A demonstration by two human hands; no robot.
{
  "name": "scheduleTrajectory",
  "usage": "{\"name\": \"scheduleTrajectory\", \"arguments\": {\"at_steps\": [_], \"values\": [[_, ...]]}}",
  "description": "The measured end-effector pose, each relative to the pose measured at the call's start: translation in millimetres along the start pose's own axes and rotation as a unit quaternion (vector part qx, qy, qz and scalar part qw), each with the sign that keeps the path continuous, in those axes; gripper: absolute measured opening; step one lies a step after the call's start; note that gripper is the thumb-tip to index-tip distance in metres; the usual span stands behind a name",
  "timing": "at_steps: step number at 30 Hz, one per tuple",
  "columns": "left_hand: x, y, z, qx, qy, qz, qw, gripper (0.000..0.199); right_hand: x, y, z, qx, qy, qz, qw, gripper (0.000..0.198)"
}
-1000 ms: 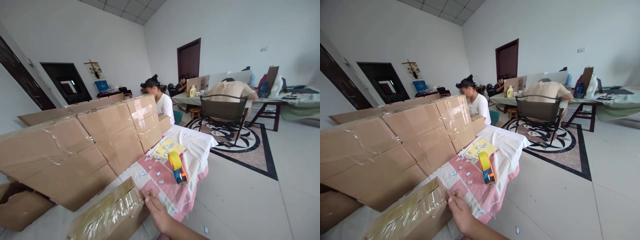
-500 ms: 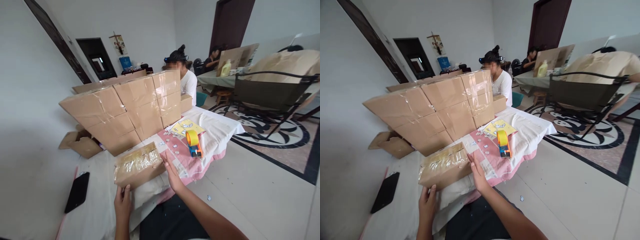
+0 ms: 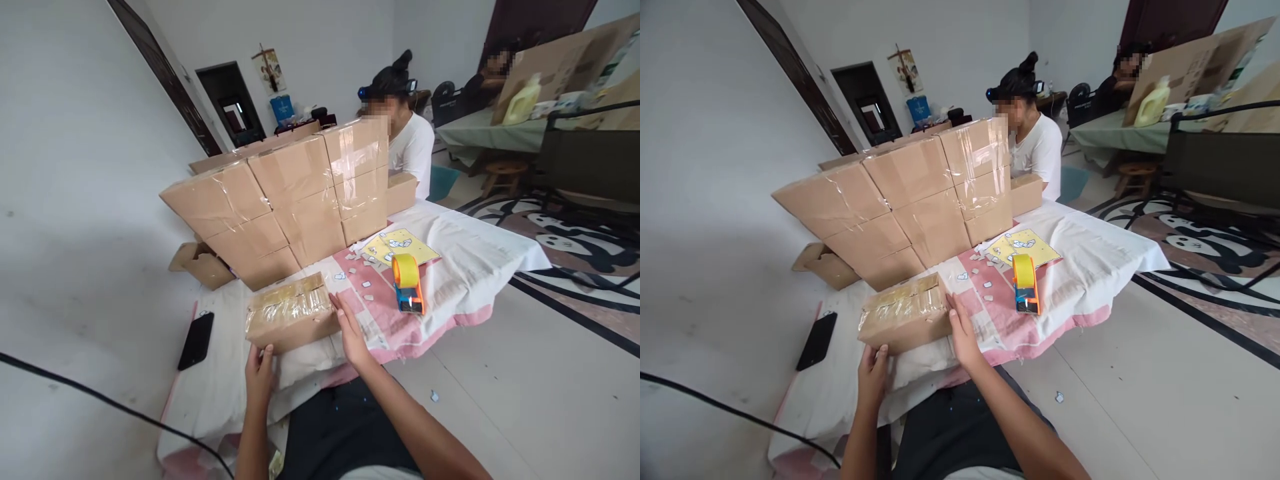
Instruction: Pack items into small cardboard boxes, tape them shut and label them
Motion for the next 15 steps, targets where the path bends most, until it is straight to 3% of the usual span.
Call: {"name": "scheduleTrajectory", "arguments": {"at_steps": [4, 8, 10, 13, 15], "values": [[2, 3, 1, 0.009, 0.013, -0.010, 1.000, 0.058, 9, 8, -5, -0.038, 0.003, -0.033, 0.999, 0.072], [7, 7, 0, 0.023, 0.028, -0.016, 0.999, 0.051, 13, 18, -4, -0.077, 0.003, 0.024, 0.997, 0.074], [6, 8, -2, 0.027, 0.034, -0.014, 0.999, 0.052, 7, 15, -11, -0.134, 0.011, 0.092, 0.987, 0.094], [0, 8, -6, 0.019, 0.056, -0.018, 0.998, 0.056, -8, 6, -32, -0.211, 0.020, 0.221, 0.952, 0.141], [-4, 5, -4, 0.009, 0.078, -0.008, 0.997, 0.060, -20, 2, -45, -0.236, 0.028, 0.280, 0.930, 0.156]]}}
Point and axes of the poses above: each hand's wrist, its own z-axis away from the middle knuckle, its own y-axis out of the back of the hand, x = y × z, the point moved 7 cm from there along -z, towards the middle knuckle, and after that the axes turned 12 degrees about -y, right-handed, at the moved point
